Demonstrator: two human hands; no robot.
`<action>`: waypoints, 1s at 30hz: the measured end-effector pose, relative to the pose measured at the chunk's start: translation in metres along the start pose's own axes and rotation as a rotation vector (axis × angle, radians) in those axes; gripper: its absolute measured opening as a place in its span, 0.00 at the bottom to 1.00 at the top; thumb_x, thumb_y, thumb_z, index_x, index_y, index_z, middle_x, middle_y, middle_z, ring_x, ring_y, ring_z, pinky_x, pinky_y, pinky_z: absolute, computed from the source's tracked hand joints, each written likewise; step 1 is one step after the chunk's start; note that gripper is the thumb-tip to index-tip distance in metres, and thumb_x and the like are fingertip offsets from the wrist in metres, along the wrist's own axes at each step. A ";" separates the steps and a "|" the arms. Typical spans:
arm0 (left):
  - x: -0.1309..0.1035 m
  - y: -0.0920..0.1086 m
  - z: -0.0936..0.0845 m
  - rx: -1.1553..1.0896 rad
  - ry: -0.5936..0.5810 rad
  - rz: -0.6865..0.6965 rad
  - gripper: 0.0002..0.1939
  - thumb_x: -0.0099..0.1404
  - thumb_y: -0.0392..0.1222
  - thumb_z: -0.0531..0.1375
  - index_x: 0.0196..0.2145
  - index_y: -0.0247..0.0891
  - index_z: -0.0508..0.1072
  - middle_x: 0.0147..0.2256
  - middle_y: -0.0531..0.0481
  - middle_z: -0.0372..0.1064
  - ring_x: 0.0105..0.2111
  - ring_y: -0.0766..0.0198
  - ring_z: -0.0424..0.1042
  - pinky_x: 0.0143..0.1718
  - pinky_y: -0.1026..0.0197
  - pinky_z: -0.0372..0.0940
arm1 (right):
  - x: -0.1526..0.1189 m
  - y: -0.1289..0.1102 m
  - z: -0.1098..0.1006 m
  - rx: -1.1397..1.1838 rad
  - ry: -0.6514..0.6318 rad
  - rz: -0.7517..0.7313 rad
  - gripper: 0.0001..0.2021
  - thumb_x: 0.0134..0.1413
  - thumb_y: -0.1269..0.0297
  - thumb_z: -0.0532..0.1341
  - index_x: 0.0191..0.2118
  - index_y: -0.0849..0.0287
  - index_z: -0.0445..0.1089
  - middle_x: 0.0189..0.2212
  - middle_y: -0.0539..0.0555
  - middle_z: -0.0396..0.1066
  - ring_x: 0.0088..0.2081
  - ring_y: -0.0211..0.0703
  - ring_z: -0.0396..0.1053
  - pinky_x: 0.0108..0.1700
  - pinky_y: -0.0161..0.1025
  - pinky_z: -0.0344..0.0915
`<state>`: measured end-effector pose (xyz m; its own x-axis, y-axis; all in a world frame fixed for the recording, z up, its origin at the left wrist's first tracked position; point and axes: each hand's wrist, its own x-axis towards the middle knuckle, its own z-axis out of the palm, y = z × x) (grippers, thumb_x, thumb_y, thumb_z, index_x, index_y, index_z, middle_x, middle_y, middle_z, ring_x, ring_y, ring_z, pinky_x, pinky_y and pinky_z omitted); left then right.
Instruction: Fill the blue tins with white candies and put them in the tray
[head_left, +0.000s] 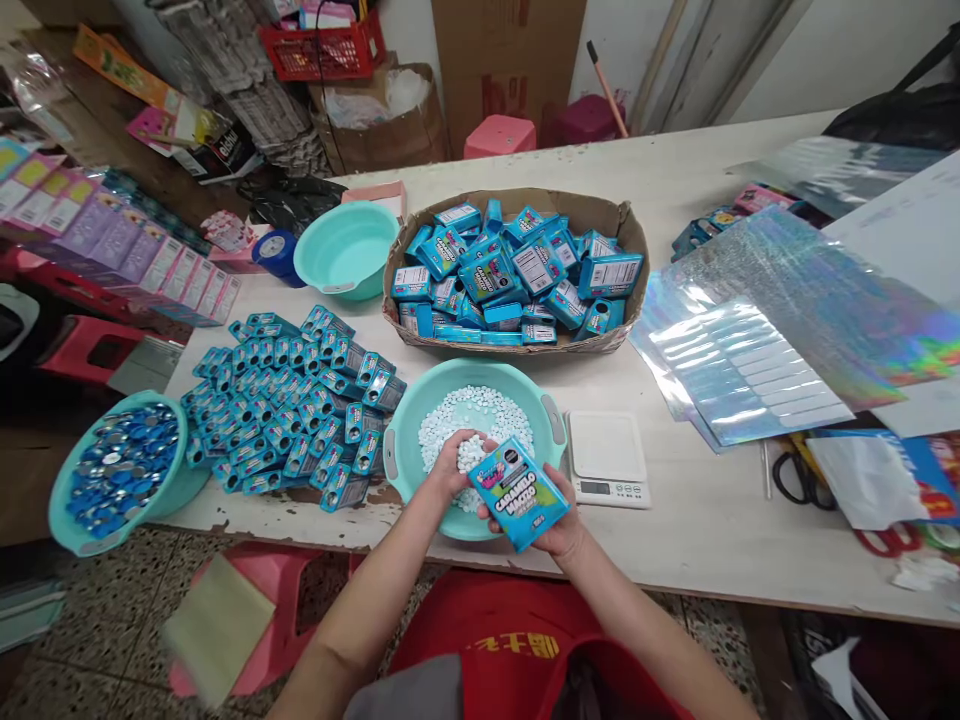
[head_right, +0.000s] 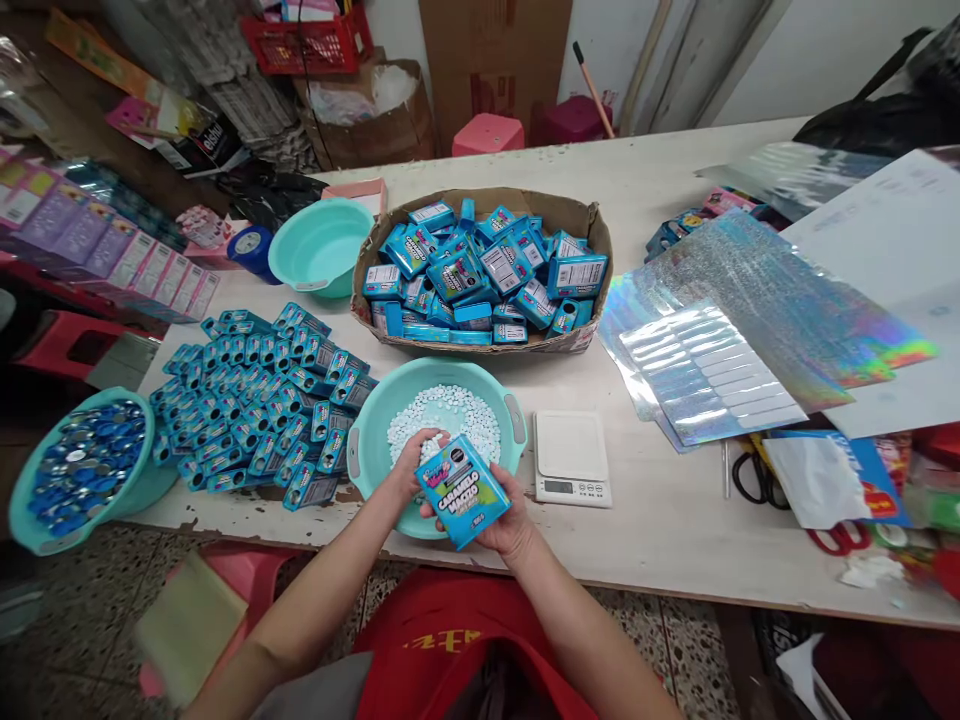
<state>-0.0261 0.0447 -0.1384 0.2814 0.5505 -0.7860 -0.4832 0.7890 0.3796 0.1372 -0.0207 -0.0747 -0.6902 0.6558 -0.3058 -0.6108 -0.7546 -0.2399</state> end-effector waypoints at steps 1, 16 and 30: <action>0.000 0.003 0.000 -0.050 0.000 -0.017 0.10 0.51 0.44 0.62 0.27 0.36 0.67 0.21 0.52 0.66 0.20 0.66 0.65 0.20 0.66 0.60 | -0.002 0.006 -0.001 0.025 0.002 0.005 0.44 0.32 0.33 0.62 0.56 0.53 0.59 0.45 0.59 0.69 0.37 0.50 0.69 0.40 0.46 0.63; -0.080 0.047 0.066 -0.169 -0.040 0.434 0.10 0.51 0.45 0.60 0.23 0.35 0.66 0.20 0.51 0.64 0.16 0.69 0.63 0.14 0.69 0.53 | 0.013 -0.016 0.000 -1.372 0.680 -0.622 0.18 0.38 0.57 0.70 0.36 0.56 0.67 0.32 0.51 0.70 0.37 0.48 0.67 0.41 0.44 0.62; -0.070 0.025 0.078 0.005 0.149 0.661 0.16 0.49 0.49 0.65 0.25 0.37 0.64 0.20 0.55 0.64 0.19 0.65 0.68 0.22 0.63 0.62 | 0.011 0.001 0.004 -1.737 0.731 -0.741 0.14 0.45 0.67 0.66 0.41 0.56 0.68 0.37 0.53 0.72 0.41 0.51 0.67 0.42 0.44 0.59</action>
<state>0.0070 0.0476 -0.0354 -0.1896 0.8742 -0.4471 -0.5106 0.3011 0.8054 0.1273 -0.0145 -0.0746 -0.0046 0.9935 0.1136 0.6071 0.0930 -0.7892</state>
